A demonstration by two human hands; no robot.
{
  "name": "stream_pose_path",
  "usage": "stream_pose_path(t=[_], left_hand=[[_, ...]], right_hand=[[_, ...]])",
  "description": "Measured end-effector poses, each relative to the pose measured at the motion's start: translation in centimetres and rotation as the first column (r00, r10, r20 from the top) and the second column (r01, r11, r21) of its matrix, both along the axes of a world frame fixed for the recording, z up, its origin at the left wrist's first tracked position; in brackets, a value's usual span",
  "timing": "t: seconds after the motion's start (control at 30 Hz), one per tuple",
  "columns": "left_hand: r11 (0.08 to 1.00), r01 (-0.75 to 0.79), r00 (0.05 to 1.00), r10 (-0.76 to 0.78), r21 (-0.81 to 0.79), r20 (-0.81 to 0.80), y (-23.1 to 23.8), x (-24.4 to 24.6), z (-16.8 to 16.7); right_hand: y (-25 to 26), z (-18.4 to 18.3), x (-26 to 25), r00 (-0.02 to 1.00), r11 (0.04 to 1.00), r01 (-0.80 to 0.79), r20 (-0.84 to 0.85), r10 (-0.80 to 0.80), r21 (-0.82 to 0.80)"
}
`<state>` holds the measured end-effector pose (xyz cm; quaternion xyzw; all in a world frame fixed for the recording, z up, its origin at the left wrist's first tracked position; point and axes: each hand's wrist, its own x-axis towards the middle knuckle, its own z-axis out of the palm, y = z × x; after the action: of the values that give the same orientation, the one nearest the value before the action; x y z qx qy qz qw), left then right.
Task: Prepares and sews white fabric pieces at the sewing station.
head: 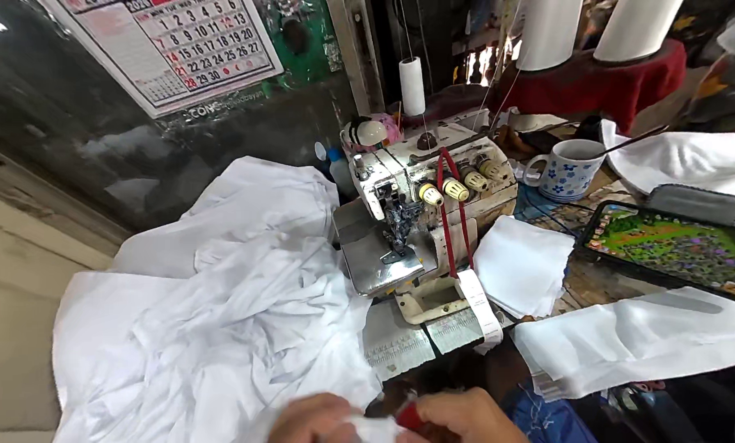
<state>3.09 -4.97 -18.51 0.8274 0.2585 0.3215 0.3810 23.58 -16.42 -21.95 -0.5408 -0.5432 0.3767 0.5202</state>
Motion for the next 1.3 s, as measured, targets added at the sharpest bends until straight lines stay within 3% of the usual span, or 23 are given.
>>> stream_pose_path(t=[0.07,0.13,0.2,0.27,0.4,0.57,0.73,0.9,1.07,1.17,1.3], left_hand=[[0.955,-0.097,0.984,0.134,0.282,-0.116,3.7,1.1,1.4],[0.891,-0.056,0.926,0.215,0.451,-0.309,7.2,2.5,0.1],[0.887,0.055,0.864,0.188,0.458,-0.468,9.1,3.3,-1.2],[0.885,0.110,0.836,0.164,0.452,-0.524,9.6,3.4,-1.8],[0.899,0.082,0.898,0.120,0.430,-0.423,9.2,2.4,-1.9],[0.926,0.032,0.966,0.069,0.377,-0.249,8.2,1.4,-1.2],[0.926,0.026,0.975,0.061,0.377,-0.216,7.3,0.9,1.0],[0.870,-0.038,0.968,0.154,0.491,-0.199,6.4,2.7,1.2],[0.872,-0.004,0.979,0.104,0.490,-0.177,5.8,4.1,2.2],[0.867,-0.009,0.987,0.089,0.499,-0.137,5.4,5.3,2.7],[0.817,-0.073,0.956,0.220,0.572,-0.193,6.1,7.0,1.1]], right_hand=[[3.3,-0.8,-0.8,0.999,0.997,0.003,-0.044,-0.006,-0.075],[5.6,-2.4,-1.1,0.997,0.983,0.001,-0.072,-0.014,-0.182],[6.4,-3.1,-1.1,0.997,0.973,0.005,-0.071,-0.022,-0.232],[6.3,-3.5,-1.2,0.998,0.973,0.031,-0.040,-0.041,-0.230],[5.9,-3.6,-2.1,0.983,0.979,0.169,0.087,-0.159,-0.117],[6.7,-3.8,-3.2,0.966,0.967,0.255,0.028,-0.255,0.029],[5.7,-2.2,-2.0,0.949,0.940,0.289,0.079,-0.306,0.179],[5.2,-1.0,-0.3,0.945,0.935,0.302,0.067,-0.319,0.186],[4.8,-0.3,1.7,0.960,0.958,0.278,-0.011,-0.278,0.066],[5.0,-0.7,2.8,0.966,0.967,0.252,0.050,-0.253,0.028],[4.9,-0.8,3.7,0.977,0.976,0.213,0.021,-0.213,-0.044]])
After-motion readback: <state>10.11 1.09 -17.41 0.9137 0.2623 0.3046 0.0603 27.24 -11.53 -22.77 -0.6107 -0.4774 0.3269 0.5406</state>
